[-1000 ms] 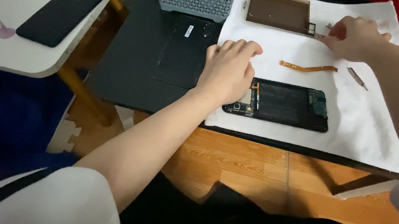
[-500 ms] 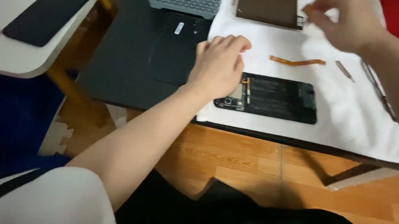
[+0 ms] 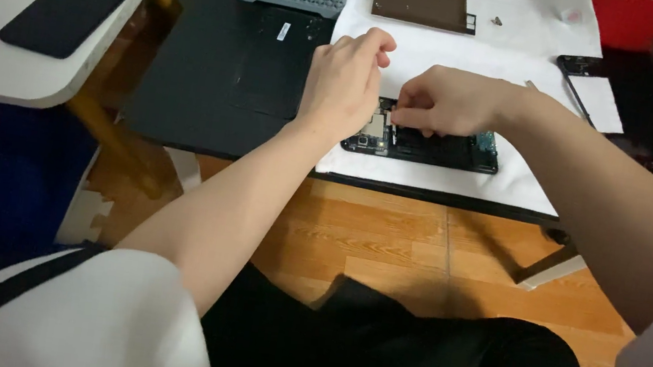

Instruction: Repairing a smartphone by connecting internal ribbon cables and installing the battery.

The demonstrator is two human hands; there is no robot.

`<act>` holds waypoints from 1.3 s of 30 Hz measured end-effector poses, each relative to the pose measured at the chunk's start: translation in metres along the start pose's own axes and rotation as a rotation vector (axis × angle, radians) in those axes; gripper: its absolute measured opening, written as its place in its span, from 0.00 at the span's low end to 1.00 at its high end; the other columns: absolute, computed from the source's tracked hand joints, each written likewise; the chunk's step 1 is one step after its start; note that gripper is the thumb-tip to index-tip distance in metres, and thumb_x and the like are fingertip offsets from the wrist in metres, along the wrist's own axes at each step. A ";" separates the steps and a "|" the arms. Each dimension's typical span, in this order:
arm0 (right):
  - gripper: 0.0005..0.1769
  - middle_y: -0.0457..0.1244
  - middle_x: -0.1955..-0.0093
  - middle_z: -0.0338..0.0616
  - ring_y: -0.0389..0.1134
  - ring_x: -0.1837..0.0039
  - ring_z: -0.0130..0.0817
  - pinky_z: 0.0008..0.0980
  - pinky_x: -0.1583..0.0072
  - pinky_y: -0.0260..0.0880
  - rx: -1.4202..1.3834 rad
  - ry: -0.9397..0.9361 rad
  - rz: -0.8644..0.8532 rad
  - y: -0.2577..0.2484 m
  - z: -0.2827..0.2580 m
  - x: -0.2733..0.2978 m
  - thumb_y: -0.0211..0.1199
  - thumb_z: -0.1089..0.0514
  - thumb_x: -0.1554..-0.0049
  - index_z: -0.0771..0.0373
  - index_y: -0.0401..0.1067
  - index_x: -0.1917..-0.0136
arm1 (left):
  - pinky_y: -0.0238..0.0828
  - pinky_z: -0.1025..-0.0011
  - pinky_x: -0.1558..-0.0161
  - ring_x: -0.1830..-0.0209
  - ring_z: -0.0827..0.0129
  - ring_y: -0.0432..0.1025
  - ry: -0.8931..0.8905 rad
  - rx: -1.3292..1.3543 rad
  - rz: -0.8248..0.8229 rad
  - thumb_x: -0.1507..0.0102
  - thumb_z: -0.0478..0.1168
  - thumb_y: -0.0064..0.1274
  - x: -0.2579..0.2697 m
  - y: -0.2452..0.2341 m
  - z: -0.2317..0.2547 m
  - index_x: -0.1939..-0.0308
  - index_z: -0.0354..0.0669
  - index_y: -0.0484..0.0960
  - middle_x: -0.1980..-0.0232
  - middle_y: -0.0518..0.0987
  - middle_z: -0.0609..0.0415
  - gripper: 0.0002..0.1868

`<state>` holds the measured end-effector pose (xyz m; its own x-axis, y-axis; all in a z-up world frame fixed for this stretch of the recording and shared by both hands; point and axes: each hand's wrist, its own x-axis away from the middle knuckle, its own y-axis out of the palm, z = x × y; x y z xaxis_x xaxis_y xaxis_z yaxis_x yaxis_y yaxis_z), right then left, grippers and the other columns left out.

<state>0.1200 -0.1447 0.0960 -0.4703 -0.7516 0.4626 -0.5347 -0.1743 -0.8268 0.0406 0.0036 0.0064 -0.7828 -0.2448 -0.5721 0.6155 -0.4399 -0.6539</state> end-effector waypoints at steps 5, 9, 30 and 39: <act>0.19 0.68 0.61 0.45 0.63 0.60 0.36 0.34 0.51 0.63 0.010 0.079 -0.071 -0.007 -0.013 0.000 0.57 0.45 0.35 0.62 0.77 0.52 | 0.65 0.54 0.49 0.53 0.58 0.76 -0.032 -0.017 -0.027 0.34 0.28 0.41 0.000 0.001 0.000 0.48 0.46 0.76 0.57 0.85 0.57 0.14; 0.20 0.69 0.60 0.45 0.64 0.59 0.35 0.34 0.50 0.62 -0.023 0.105 -0.118 -0.011 -0.013 -0.004 0.58 0.44 0.35 0.63 0.77 0.53 | 0.65 0.54 0.48 0.53 0.59 0.76 -0.048 -0.022 -0.044 0.33 0.30 0.40 0.000 0.000 0.001 0.49 0.47 0.76 0.57 0.85 0.57 0.13; 0.17 0.72 0.59 0.41 0.69 0.58 0.32 0.36 0.33 0.60 -0.097 0.239 -0.138 -0.014 -0.017 -0.014 0.67 0.44 0.40 0.61 0.77 0.59 | 0.61 0.53 0.50 0.47 0.56 0.70 -0.003 -0.093 -0.163 0.36 0.29 0.45 0.000 0.007 -0.004 0.45 0.51 0.74 0.50 0.82 0.57 0.17; 0.17 0.72 0.58 0.40 0.69 0.58 0.32 0.40 0.25 0.53 -0.186 0.210 -0.108 -0.011 -0.007 -0.013 0.68 0.44 0.41 0.60 0.78 0.58 | 0.53 0.53 0.44 0.36 0.56 0.62 -0.068 -0.286 -0.299 0.44 0.31 0.57 -0.007 0.021 -0.002 0.35 0.60 0.69 0.38 0.72 0.57 0.34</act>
<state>0.1275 -0.1284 0.1009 -0.5284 -0.5835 0.6167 -0.6997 -0.1122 -0.7056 0.0590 -0.0025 -0.0045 -0.9293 -0.2031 -0.3085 0.3532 -0.2446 -0.9030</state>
